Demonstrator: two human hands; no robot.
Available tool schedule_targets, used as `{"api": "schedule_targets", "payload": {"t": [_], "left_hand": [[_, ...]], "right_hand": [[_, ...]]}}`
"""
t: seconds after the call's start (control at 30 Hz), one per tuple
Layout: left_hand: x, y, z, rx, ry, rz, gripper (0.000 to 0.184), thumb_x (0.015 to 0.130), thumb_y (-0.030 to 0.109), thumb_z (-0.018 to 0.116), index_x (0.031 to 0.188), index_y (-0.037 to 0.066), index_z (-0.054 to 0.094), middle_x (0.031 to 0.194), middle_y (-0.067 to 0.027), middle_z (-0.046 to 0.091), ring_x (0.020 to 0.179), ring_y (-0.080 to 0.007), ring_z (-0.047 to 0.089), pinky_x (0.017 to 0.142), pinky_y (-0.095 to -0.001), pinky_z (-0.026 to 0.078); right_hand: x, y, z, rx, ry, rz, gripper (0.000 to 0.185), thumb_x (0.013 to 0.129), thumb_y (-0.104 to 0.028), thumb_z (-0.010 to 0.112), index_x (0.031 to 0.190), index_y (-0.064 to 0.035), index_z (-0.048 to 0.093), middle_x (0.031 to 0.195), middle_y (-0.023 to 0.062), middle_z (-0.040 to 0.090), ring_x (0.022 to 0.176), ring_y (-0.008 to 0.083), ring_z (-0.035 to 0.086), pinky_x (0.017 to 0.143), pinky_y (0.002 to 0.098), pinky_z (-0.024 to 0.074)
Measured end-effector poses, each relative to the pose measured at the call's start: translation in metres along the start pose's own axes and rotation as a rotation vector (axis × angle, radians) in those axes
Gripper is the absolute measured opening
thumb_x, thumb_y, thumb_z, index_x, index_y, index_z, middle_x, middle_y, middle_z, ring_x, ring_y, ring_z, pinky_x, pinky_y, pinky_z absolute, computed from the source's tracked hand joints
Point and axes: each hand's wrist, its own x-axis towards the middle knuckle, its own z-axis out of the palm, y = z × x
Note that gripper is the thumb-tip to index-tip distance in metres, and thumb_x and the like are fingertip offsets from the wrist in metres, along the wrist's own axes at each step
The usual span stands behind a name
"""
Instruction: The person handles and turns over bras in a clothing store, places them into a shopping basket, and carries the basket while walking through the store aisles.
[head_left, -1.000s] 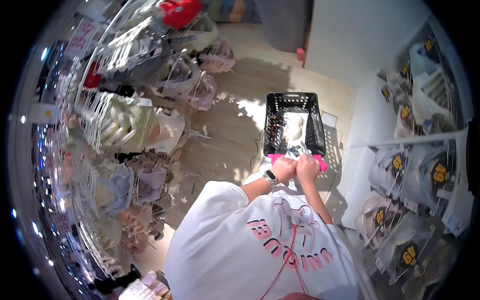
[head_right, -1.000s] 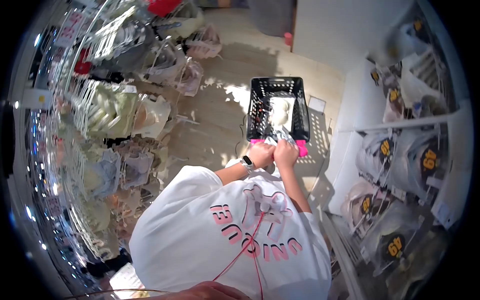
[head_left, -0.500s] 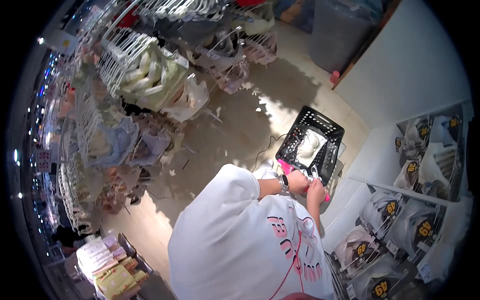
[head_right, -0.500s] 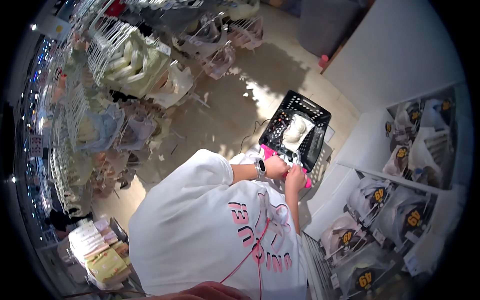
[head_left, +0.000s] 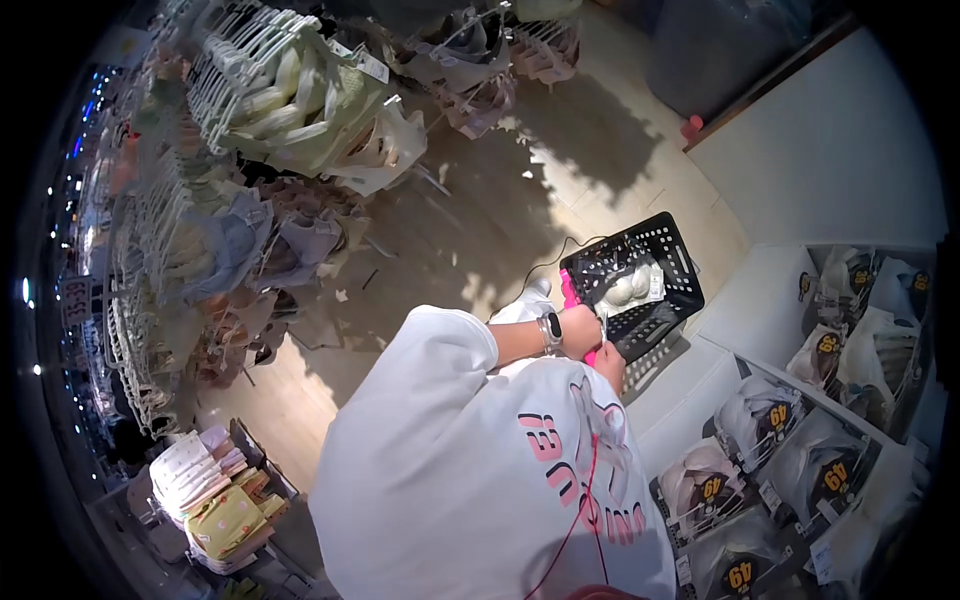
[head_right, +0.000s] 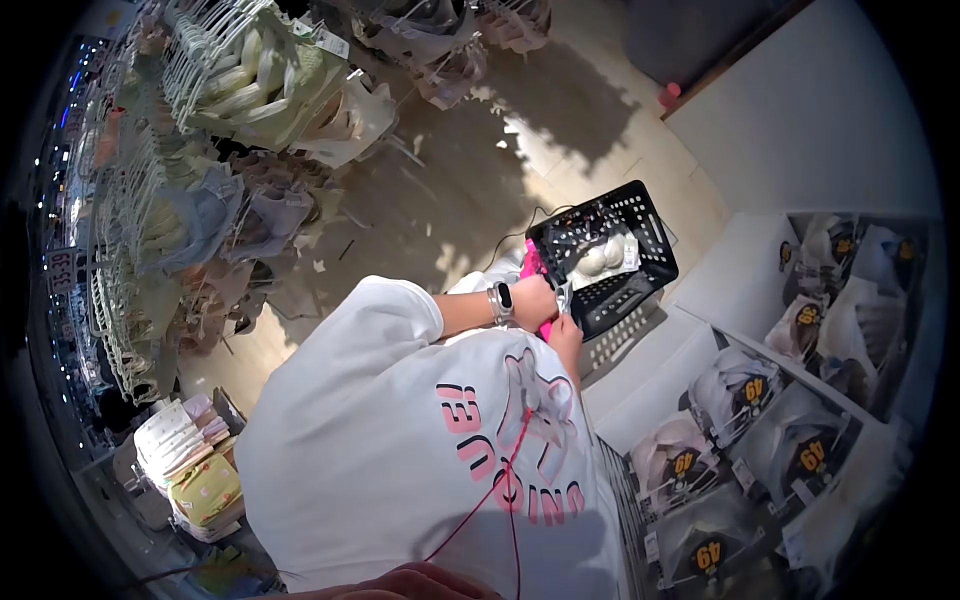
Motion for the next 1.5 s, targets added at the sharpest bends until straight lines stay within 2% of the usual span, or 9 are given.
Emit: {"api": "schedule_targets", "payload": {"t": [0.47,0.5,0.53,0.63,0.73,0.83,0.97,1.2,1.5], "left_hand": [[0.000,-0.007,-0.011,-0.084,-0.044,0.020,0.036,0.058,0.041,0.070,0.067,0.007,0.064,0.055,-0.0099,0.057,0.052,-0.0285,0.059,0.052,-0.0386,0.047],[0.002,-0.004,-0.021,-0.103,-0.113,-0.022,0.056,0.057,0.053,0.072,0.084,0.005,0.065,0.060,-0.0103,0.059,0.056,-0.0287,0.060,0.054,-0.0381,0.048],[0.006,-0.005,-0.016,-0.141,-0.200,-0.061,0.085,0.055,0.057,0.075,0.117,0.003,0.055,0.084,-0.0135,0.063,0.079,-0.0275,0.063,0.068,-0.0389,0.048],[0.022,-0.010,-0.029,-0.417,-0.243,-0.153,0.120,0.049,0.053,0.081,0.143,0.006,0.023,0.124,-0.0190,0.047,0.118,-0.0341,0.044,0.098,-0.0443,0.033],[0.053,-0.021,-0.037,-0.240,0.140,-0.116,0.114,0.051,0.053,0.080,0.142,0.009,0.027,0.128,-0.0178,0.046,0.121,-0.0367,0.041,0.101,-0.0456,0.031],[0.086,-0.029,-0.039,-0.276,-0.078,-0.065,0.088,0.059,0.050,0.076,0.133,0.014,0.045,0.134,-0.0111,0.047,0.128,-0.0318,0.037,0.102,-0.0495,0.027],[0.105,-0.023,-0.030,-0.775,0.123,0.070,0.030,0.077,0.019,0.068,0.103,0.004,0.065,0.085,-0.0090,0.069,0.073,-0.0194,0.066,0.067,-0.0272,0.049],[0.087,-0.031,-0.065,-1.082,0.263,-0.406,0.023,0.081,0.022,0.070,0.093,0.002,0.069,0.076,-0.0043,0.067,0.066,-0.0068,0.057,0.064,-0.0249,0.047],[0.031,-0.078,-0.157,-1.535,0.448,-0.496,0.029,0.087,0.018,0.064,0.104,-0.006,0.063,0.091,-0.0058,0.067,0.078,-0.0082,0.061,0.070,-0.0236,0.049]], "right_hand": [[-0.011,-0.031,-0.002,0.262,0.186,0.088,0.030,0.095,-0.021,0.045,0.081,0.0025,0.057,0.065,0.0180,0.058,0.058,0.0312,0.057,0.055,0.0403,0.0431],[-0.013,-0.030,-0.003,0.631,0.197,0.166,0.035,0.098,-0.024,0.042,0.081,0.0017,0.058,0.062,0.0063,0.054,0.057,0.0143,0.052,0.057,0.0282,0.0414],[-0.014,-0.027,-0.008,0.756,0.228,0.173,0.034,0.099,-0.024,0.042,0.083,0.0015,0.058,0.063,0.0047,0.054,0.059,0.0123,0.051,0.057,0.0268,0.0410],[-0.013,-0.025,-0.033,1.103,0.291,0.170,0.032,0.099,-0.023,0.041,0.088,0.0012,0.059,0.068,0.0022,0.054,0.064,0.0087,0.050,0.063,0.0222,0.0397],[-0.009,-0.051,-0.079,1.049,0.211,0.108,0.032,0.099,-0.024,0.041,0.088,0.0015,0.058,0.067,0.0028,0.055,0.065,0.0090,0.051,0.064,0.0221,0.0401],[0.001,-0.074,-0.117,1.007,0.180,-0.006,0.032,0.099,-0.024,0.043,0.088,0.0019,0.059,0.070,0.0048,0.057,0.067,0.0102,0.053,0.066,0.0227,0.0422],[0.018,-0.071,-0.144,1.126,0.261,-0.053,0.031,0.099,-0.022,0.041,0.090,0.0029,0.057,0.077,0.0114,0.061,0.074,0.0184,0.059,0.085,0.0338,0.0464],[0.043,-0.063,-0.197,1.182,0.680,-0.115,0.033,0.099,-0.025,0.040,0.098,0.0046,0.055,0.101,0.0251,0.064,0.088,0.0282,0.064,0.087,0.0361,0.0472],[0.067,-0.080,-0.217,0.933,0.700,0.002,0.033,0.098,-0.028,0.043,0.085,0.0014,0.053,0.071,0.0119,0.061,0.054,0.0184,0.064,0.047,0.0222,0.0466]]}}
